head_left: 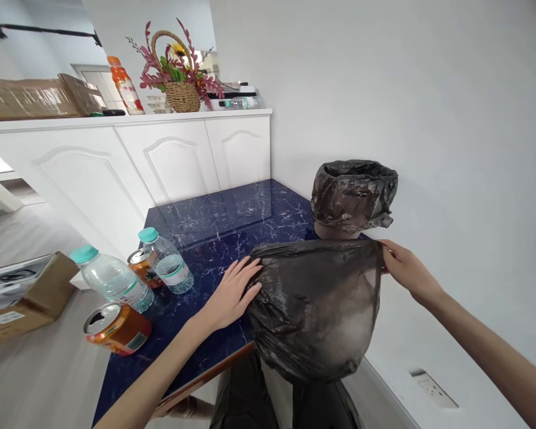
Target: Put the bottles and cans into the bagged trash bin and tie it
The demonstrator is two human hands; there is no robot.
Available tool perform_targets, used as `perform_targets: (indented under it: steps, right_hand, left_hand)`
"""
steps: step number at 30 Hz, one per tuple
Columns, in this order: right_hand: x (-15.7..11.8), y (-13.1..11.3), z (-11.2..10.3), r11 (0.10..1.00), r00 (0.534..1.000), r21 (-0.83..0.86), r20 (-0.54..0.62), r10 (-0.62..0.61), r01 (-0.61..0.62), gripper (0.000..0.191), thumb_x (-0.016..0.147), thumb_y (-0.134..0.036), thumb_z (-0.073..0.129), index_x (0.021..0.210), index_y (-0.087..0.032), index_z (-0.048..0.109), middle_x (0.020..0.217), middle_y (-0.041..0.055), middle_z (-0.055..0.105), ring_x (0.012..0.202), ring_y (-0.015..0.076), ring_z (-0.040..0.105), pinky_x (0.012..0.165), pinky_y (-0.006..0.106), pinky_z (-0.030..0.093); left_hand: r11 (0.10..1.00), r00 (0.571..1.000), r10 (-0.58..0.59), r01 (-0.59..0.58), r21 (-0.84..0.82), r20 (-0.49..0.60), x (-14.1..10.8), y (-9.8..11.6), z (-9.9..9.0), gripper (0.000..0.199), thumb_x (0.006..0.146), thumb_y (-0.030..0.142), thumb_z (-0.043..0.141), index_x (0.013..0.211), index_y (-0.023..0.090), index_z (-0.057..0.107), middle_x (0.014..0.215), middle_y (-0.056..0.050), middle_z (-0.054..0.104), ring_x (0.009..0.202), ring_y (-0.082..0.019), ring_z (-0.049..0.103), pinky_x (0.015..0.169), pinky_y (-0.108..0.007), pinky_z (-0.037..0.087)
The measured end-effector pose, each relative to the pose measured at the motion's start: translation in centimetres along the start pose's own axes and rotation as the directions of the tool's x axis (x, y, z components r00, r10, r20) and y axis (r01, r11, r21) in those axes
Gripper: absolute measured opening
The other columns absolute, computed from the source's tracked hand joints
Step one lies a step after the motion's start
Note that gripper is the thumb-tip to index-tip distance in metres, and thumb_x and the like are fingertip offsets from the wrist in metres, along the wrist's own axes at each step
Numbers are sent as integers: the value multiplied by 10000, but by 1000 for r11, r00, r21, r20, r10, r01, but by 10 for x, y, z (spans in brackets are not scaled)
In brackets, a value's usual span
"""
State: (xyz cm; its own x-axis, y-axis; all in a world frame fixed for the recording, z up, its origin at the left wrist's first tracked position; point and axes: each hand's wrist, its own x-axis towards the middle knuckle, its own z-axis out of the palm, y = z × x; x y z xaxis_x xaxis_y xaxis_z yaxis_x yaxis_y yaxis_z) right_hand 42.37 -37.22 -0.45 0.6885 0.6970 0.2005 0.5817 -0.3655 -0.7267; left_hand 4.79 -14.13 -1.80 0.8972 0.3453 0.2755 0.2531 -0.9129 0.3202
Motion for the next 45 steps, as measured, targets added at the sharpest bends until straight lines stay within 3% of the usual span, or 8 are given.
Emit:
perform_targets:
  steps: [4, 7, 15, 23, 28, 33, 39, 45]
  right_hand:
    - [-12, -26, 10, 993, 985, -46, -133, -114, 109, 542, 975, -372, 558, 1471, -153, 560, 1452, 227, 633, 1291, 373, 673, 980, 479, 608]
    - [-62, -57, 26, 875, 858, -222, -200, -474, 431, 585, 1008, -355, 597, 1566, -229, 475, 1591, 195, 499, 1496, 396, 489, 1173, 582, 491]
    - [-167, -90, 87, 474, 524, -226, 304, -796, 851, 683, 885, -137, 595, 1563, -183, 521, 1567, 190, 580, 1469, 376, 534, 1081, 554, 582]
    - [-142, -61, 118, 569, 630, -292, 193, -752, 769, 581, 933, -31, 531, 1485, -208, 578, 1395, 115, 694, 1352, 300, 608, 1192, 567, 456]
    - [-101, -55, 80, 589, 611, -285, -16, -792, 756, 245, 969, -43, 551, 953, -252, 677, 849, 18, 728, 885, 235, 660, 971, 496, 511]
    - [-77, -56, 32, 775, 745, -238, -218, -630, 586, 222, 945, -107, 517, 868, -275, 641, 839, 32, 732, 907, 271, 679, 852, 452, 521]
    - [-56, -98, 3, 935, 870, -90, -344, -352, 343, 202, 850, -166, 492, 820, -263, 666, 811, 39, 726, 663, 214, 643, 500, 324, 430]
    - [2, -171, 33, 876, 836, -90, -266, -480, 474, 276, 930, -184, 501, 1142, -198, 679, 1162, 116, 750, 1116, 293, 720, 995, 491, 579]
  left_hand:
    - [993, 994, 18, -30, 110, 108, -5, -7, 20, 603, 1120, 529, 415, 1663, 267, 396, 1749, -69, 363, 1657, -311, 231, 1352, -620, 190]
    - [980, 997, -66, 56, 189, 44, -10, -11, 35, 658, 1099, 578, 426, 1666, 246, 404, 1739, -98, 371, 1641, -368, 266, 1323, -668, 227]
    - [822, 922, -270, 371, 433, -277, -12, -34, 37, 674, 1054, 517, 422, 1492, 50, 629, 1520, -249, 624, 1520, -515, 442, 1275, -703, 255]
    - [816, 903, -327, 419, 399, -281, -38, -37, 26, 758, 1036, 539, 395, 1434, -57, 643, 1459, -331, 637, 1515, -540, 435, 1270, -695, 288]
    - [804, 922, -287, 380, 458, -261, -65, -26, 23, 806, 1069, 585, 350, 1439, -79, 620, 1537, -347, 559, 1544, -519, 400, 1269, -683, 322]
    - [893, 985, -77, 136, 430, -151, -88, -4, 13, 733, 1040, 622, 523, 1548, 95, 555, 1650, -207, 495, 1593, -432, 360, 1292, -671, 317]
    - [972, 987, -58, 89, 215, -149, -94, 13, -3, 509, 946, 482, 730, 1386, 229, 683, 1417, -123, 726, 1292, -371, 683, 1075, -578, 545]
    - [972, 951, -227, 209, -104, -210, -92, 18, -4, 191, 1007, 342, 620, 972, 260, 789, 1137, -68, 807, 1038, -281, 737, 900, -435, 574]
